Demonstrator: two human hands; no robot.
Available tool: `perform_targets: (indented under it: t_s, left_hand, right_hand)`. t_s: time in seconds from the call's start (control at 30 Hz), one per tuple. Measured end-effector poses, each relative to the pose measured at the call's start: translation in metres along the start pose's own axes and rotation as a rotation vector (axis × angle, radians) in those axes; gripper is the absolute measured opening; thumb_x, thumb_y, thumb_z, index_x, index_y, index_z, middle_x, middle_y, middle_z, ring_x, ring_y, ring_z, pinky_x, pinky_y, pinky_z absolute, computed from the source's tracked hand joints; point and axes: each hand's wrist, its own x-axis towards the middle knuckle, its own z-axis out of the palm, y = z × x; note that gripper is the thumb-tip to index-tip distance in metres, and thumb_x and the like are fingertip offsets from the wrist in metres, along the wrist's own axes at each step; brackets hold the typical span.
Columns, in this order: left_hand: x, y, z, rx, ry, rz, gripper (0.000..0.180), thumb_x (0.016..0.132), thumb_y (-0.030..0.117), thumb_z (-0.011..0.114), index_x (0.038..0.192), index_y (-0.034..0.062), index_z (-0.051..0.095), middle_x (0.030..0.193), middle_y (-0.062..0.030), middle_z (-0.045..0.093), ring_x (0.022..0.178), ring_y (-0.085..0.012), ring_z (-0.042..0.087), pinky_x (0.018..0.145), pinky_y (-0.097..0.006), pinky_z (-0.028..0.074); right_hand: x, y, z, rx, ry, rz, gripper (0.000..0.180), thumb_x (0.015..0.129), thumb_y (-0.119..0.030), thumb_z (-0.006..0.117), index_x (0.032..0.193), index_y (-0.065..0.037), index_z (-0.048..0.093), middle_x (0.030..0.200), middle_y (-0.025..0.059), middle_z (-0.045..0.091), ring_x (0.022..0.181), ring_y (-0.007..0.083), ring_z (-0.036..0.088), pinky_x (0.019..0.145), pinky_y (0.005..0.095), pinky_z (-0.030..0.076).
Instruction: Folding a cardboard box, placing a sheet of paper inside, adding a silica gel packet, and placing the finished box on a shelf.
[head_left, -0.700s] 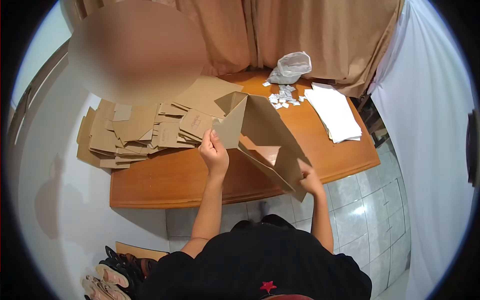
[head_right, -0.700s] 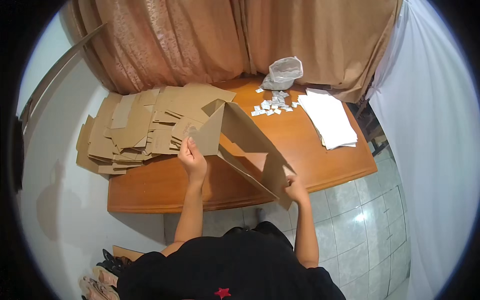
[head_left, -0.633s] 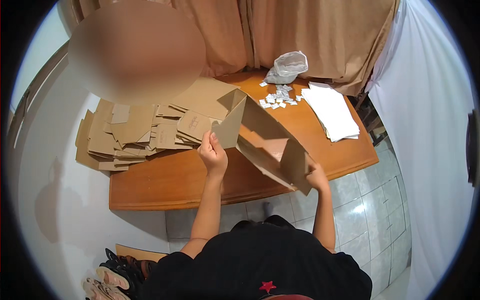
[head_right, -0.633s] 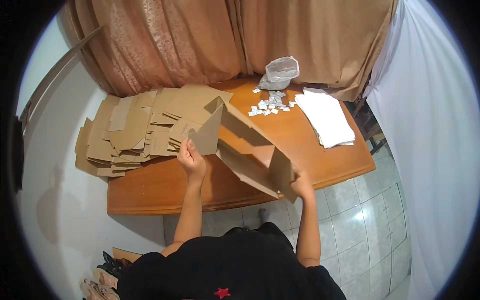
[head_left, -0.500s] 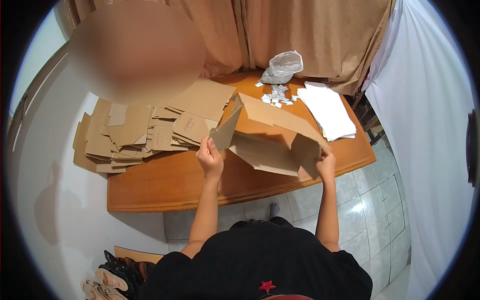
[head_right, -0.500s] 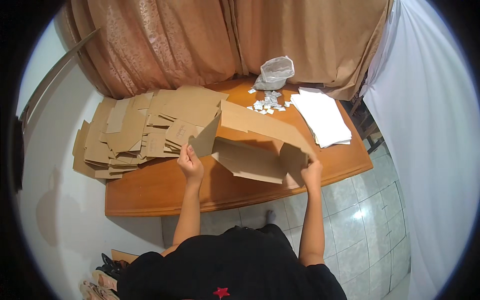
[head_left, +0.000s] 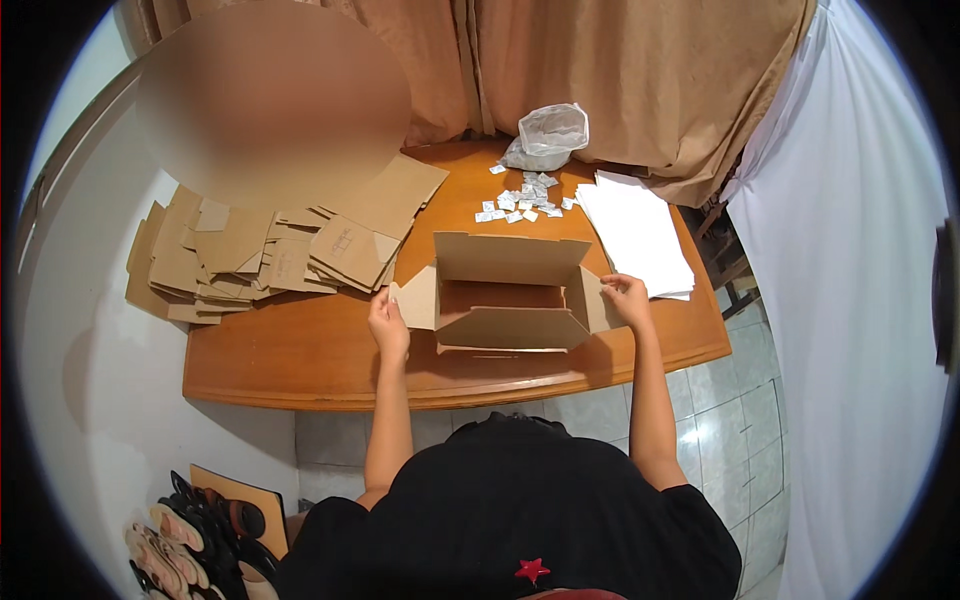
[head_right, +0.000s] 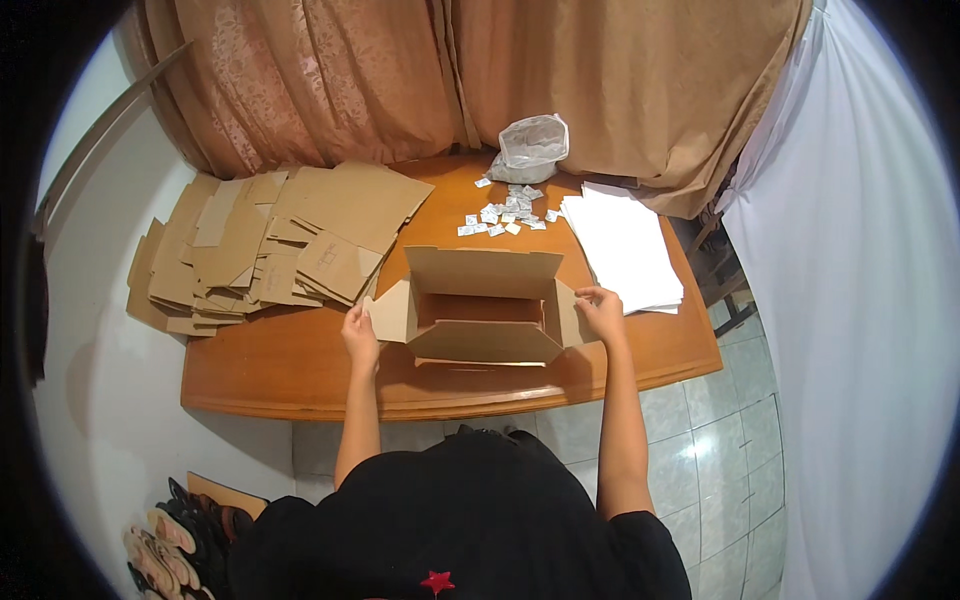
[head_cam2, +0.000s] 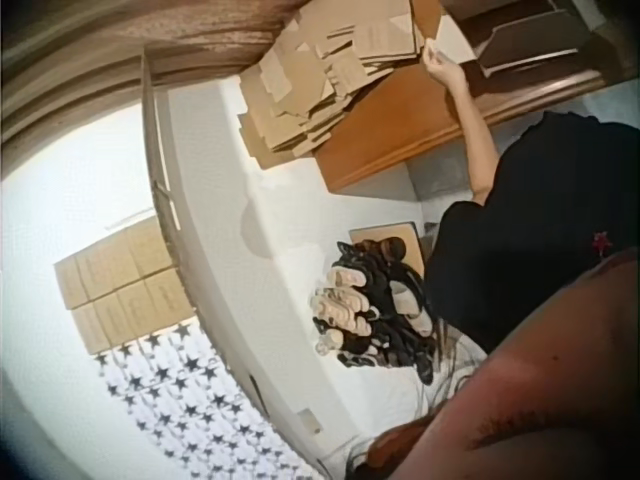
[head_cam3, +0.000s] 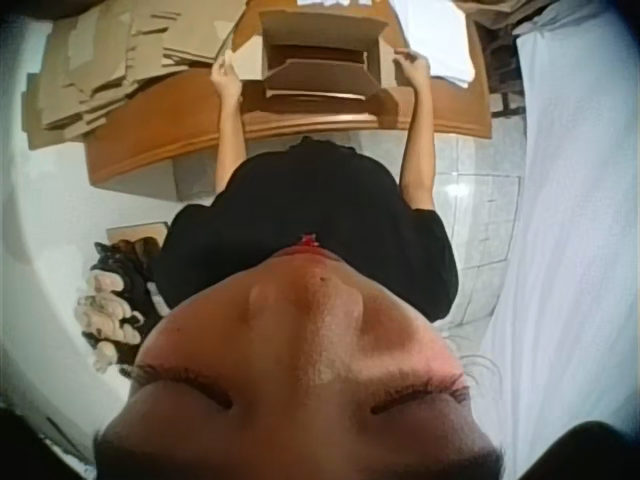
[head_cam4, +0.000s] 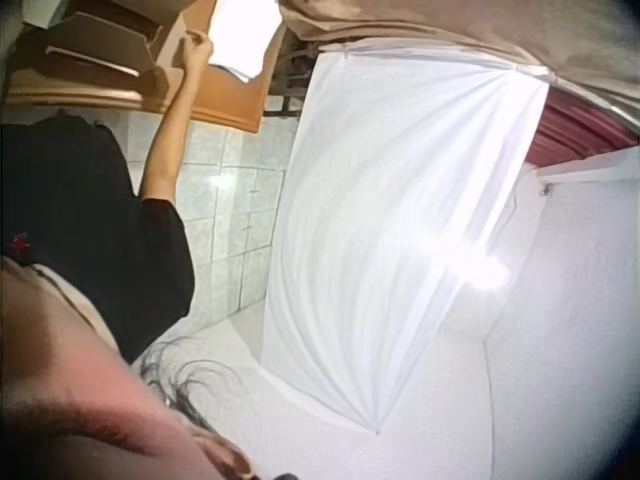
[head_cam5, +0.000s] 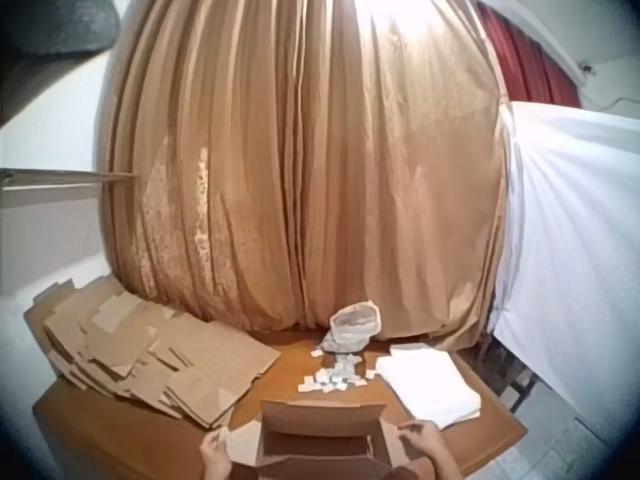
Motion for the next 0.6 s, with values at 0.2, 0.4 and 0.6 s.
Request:
perform_targets:
  t_s: [0.2, 0.4, 0.6]
  left_hand:
    - [-0.015, 0.002, 0.013, 0.11, 0.055, -0.006, 0.031, 0.08, -0.002, 0.053, 0.11, 0.0033, 0.051, 0.104, -0.0124, 0.059, 0.092, -0.0195, 0.057, 0.078, -0.03, 0.046]
    - [-0.037, 0.011, 0.029, 0.589, -0.065, 0.108, 0.024, 0.08, 0.004, 0.054, 0.103, 0.0031, 0.061, 0.122, -0.0148, 0.05, 0.11, -0.034, 0.047, 0.093, -0.044, 0.037]
    - [-0.049, 0.049, 0.062, 1.301, -0.18, -0.014, 0.072, 0.073, 0.054, 0.058, 0.12, 0.0001, 0.052, 0.143, -0.0178, 0.021, 0.134, -0.0355, 0.009, 0.101, -0.061, 0.002]
  right_hand:
    - [0.025, 0.036, 0.002, 0.07, -0.088, 0.036, 0.019, 0.071, -0.005, 0.064, 0.089, 0.0, 0.065, 0.071, 0.0033, 0.061, 0.065, 0.0105, 0.056, 0.062, 0.0248, 0.046]
    - [0.019, 0.034, -0.004, -0.124, -0.133, 0.039, 0.022, 0.074, -0.01, 0.064, 0.094, -0.003, 0.064, 0.073, 0.0098, 0.065, 0.069, 0.0205, 0.062, 0.065, 0.0306, 0.049]
    - [0.003, 0.022, 0.015, -0.599, 0.039, -0.134, 0.025, 0.072, -0.006, 0.06, 0.098, -0.006, 0.062, 0.099, 0.0108, 0.058, 0.093, 0.0299, 0.055, 0.083, 0.0385, 0.044]
